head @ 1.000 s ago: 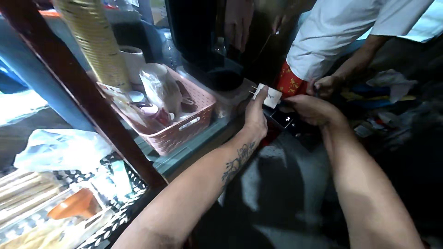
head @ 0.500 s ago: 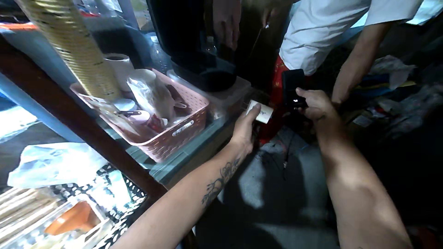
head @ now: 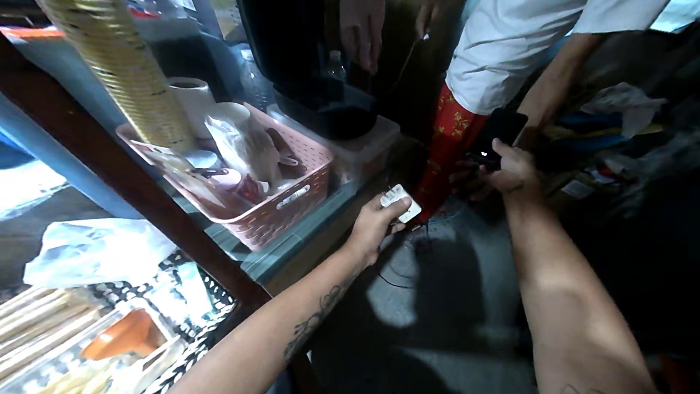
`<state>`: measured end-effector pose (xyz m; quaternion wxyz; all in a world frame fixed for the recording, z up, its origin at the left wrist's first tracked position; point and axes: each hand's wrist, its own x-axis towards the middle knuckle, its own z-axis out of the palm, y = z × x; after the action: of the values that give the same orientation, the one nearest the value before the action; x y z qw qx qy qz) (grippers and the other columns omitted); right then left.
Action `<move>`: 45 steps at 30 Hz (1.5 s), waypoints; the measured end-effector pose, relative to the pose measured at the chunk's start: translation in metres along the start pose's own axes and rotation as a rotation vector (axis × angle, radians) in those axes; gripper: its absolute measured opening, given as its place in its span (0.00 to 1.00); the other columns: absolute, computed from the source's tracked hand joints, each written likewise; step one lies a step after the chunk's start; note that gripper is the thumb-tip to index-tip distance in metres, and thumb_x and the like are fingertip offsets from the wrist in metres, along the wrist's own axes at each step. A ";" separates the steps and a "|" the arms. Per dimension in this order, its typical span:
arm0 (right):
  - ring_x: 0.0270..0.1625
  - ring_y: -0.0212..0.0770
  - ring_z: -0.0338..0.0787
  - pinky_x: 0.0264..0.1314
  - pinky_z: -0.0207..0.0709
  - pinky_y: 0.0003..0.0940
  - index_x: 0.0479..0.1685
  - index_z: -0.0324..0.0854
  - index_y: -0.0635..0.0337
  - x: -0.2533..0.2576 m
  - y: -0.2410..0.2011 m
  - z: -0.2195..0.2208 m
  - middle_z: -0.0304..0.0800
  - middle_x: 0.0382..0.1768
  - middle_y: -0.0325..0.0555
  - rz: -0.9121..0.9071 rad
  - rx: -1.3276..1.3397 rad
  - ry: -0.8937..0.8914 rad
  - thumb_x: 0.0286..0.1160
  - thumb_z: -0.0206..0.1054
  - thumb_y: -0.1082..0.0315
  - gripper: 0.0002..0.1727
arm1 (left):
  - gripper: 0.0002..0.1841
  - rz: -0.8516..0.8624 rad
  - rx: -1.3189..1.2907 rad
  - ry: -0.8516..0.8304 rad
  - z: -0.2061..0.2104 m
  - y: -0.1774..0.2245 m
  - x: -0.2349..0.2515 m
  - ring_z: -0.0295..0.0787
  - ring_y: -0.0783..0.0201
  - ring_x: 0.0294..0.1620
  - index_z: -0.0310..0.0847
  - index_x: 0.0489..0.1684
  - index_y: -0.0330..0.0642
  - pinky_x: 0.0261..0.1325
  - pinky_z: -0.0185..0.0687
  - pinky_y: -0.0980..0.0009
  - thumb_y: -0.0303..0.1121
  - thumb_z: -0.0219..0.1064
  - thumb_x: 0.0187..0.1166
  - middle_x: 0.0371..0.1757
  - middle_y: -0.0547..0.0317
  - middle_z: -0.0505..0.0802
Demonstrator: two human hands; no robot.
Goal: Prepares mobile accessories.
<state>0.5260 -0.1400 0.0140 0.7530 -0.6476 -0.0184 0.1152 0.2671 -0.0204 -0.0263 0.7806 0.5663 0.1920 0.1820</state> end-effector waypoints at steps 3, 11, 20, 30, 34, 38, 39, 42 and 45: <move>0.49 0.41 0.90 0.40 0.86 0.35 0.79 0.67 0.53 -0.003 0.003 0.008 0.83 0.64 0.50 -0.069 -0.025 -0.026 0.86 0.65 0.59 0.26 | 0.16 -0.005 -0.035 0.028 -0.003 -0.005 0.002 0.88 0.63 0.47 0.75 0.66 0.41 0.55 0.87 0.64 0.38 0.62 0.88 0.52 0.54 0.88; 0.54 0.45 0.95 0.46 0.90 0.39 0.76 0.71 0.59 -0.021 0.002 0.036 0.93 0.58 0.51 -0.148 0.054 -0.224 0.90 0.56 0.68 0.19 | 0.14 0.146 0.008 -0.090 0.016 0.019 0.002 0.89 0.68 0.42 0.76 0.65 0.36 0.50 0.88 0.71 0.32 0.63 0.86 0.46 0.55 0.91; 0.46 0.38 0.88 0.39 0.83 0.31 0.77 0.69 0.51 -0.018 0.003 0.042 0.83 0.59 0.48 -0.072 0.148 -0.097 0.88 0.60 0.66 0.21 | 0.17 0.374 0.318 -0.343 0.009 0.036 -0.016 0.88 0.73 0.46 0.76 0.65 0.33 0.54 0.86 0.73 0.26 0.67 0.80 0.48 0.56 0.91; 0.48 0.45 0.89 0.41 0.86 0.37 0.89 0.59 0.42 0.011 -0.010 0.018 0.76 0.69 0.54 -0.172 0.028 0.057 0.92 0.55 0.65 0.27 | 0.26 0.272 0.967 -0.233 -0.016 0.101 0.002 0.88 0.53 0.58 0.61 0.84 0.37 0.64 0.82 0.53 0.35 0.59 0.90 0.64 0.39 0.86; 0.41 0.43 0.89 0.35 0.85 0.36 0.90 0.58 0.31 0.026 -0.012 0.000 0.78 0.66 0.53 -0.228 0.019 0.065 0.93 0.49 0.69 0.30 | 0.29 0.255 0.770 -0.083 -0.017 0.123 0.028 0.85 0.57 0.58 0.55 0.89 0.45 0.58 0.82 0.60 0.33 0.59 0.90 0.70 0.42 0.82; 0.38 0.41 0.89 0.37 0.87 0.34 0.82 0.64 0.56 0.029 -0.015 -0.013 0.82 0.55 0.54 -0.192 0.080 0.121 0.90 0.53 0.70 0.23 | 0.27 0.238 0.650 -0.077 -0.002 0.130 0.043 0.83 0.58 0.63 0.57 0.88 0.45 0.63 0.81 0.61 0.33 0.57 0.90 0.71 0.45 0.81; 0.37 0.40 0.90 0.37 0.87 0.33 0.78 0.65 0.63 0.028 -0.015 -0.015 0.82 0.51 0.55 -0.181 0.077 0.139 0.91 0.54 0.70 0.20 | 0.27 0.217 0.656 -0.088 0.003 0.131 0.045 0.83 0.60 0.63 0.57 0.89 0.46 0.63 0.80 0.62 0.32 0.56 0.91 0.72 0.46 0.81; 0.52 0.41 0.85 0.51 0.85 0.34 0.83 0.60 0.63 0.017 -0.014 -0.019 0.74 0.64 0.55 -0.173 -0.018 0.210 0.92 0.56 0.64 0.25 | 0.28 0.195 0.642 -0.118 0.013 0.125 0.054 0.84 0.60 0.64 0.55 0.90 0.45 0.64 0.81 0.64 0.27 0.55 0.90 0.75 0.46 0.80; 0.74 0.55 0.79 0.74 0.75 0.44 0.85 0.60 0.69 0.002 -0.006 -0.015 0.73 0.77 0.68 -0.480 -0.303 0.287 0.86 0.61 0.65 0.32 | 0.29 0.216 0.528 -0.104 0.021 0.114 0.064 0.86 0.62 0.59 0.59 0.88 0.44 0.59 0.83 0.66 0.26 0.59 0.87 0.70 0.47 0.83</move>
<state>0.5319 -0.1546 0.0176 0.6487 -0.7391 -0.0810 -0.1625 0.3255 0.0276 0.0822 0.5912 0.7755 0.1309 0.1786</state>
